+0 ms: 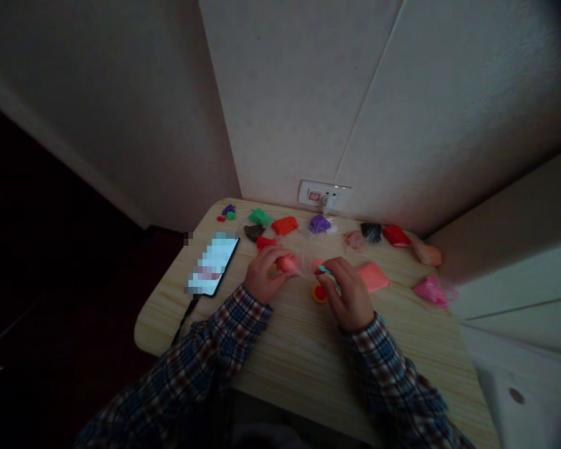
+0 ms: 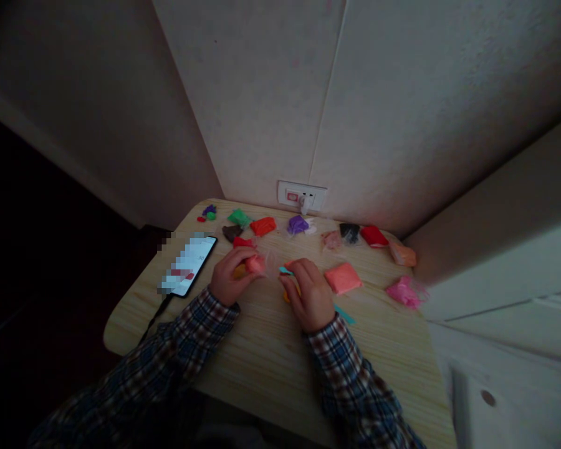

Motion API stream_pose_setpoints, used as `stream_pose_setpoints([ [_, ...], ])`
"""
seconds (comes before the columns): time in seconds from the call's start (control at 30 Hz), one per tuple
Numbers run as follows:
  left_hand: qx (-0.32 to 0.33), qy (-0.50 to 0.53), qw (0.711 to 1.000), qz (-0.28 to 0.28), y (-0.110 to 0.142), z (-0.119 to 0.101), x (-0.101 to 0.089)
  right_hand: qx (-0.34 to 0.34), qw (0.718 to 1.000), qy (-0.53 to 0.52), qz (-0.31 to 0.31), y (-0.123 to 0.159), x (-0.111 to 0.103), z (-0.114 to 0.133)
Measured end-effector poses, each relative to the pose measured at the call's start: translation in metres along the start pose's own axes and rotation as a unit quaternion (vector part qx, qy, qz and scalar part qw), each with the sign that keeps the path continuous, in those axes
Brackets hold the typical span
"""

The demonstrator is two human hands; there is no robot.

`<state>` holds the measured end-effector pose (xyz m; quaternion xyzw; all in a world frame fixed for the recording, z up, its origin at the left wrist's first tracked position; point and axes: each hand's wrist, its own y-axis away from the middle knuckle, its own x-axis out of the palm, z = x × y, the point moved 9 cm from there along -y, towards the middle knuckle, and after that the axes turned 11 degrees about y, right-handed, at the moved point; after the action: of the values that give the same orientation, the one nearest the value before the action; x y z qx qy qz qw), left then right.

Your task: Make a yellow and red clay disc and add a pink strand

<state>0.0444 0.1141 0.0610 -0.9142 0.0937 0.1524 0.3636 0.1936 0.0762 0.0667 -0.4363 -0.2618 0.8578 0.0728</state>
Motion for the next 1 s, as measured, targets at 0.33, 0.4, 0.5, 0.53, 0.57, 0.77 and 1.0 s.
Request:
stream_pose_setpoints([
  [0.33, 0.01, 0.008, 1.0, 0.007, -0.0008, -0.0009, 0.0018, -0.037, 0.998, 0.051, -0.028, 0.0013, 0.0001, 0.0025],
  [0.4, 0.015, 0.008, 1.0, 0.012, -0.0013, -0.0029, 0.0026, -0.037, 0.997, 0.058, -0.029, 0.002, -0.0001, 0.0009],
  [0.5, 0.021, 0.006, 1.0, 0.022, -0.0017, -0.0062, 0.0042, -0.039, 0.997, 0.069, -0.018, 0.0038, 0.0028, -0.0012],
  [0.53, 0.024, 0.004, 0.999, 0.024, -0.0017, -0.007, 0.0046, -0.04, 0.997, 0.071, -0.013, 0.0045, 0.004, -0.0017],
  [0.57, 0.026, 0.003, 0.999, 0.026, -0.0016, -0.0074, 0.0049, -0.039, 0.997, 0.071, -0.01, 0.0052, 0.0049, -0.0021],
  [0.77, 0.04, 0.002, 0.999, 0.028, -0.0002, -0.0069, 0.0071, -0.004, 0.998, 0.064, -0.008, 0.0058, 0.0034, -0.004],
  [1.0, 0.032, 0.004, 0.999, 0.028, -0.0003, -0.0076, 0.0059, -0.01, 0.999, 0.047, 0.01, 0.0036, 0.006, 0.0014],
])
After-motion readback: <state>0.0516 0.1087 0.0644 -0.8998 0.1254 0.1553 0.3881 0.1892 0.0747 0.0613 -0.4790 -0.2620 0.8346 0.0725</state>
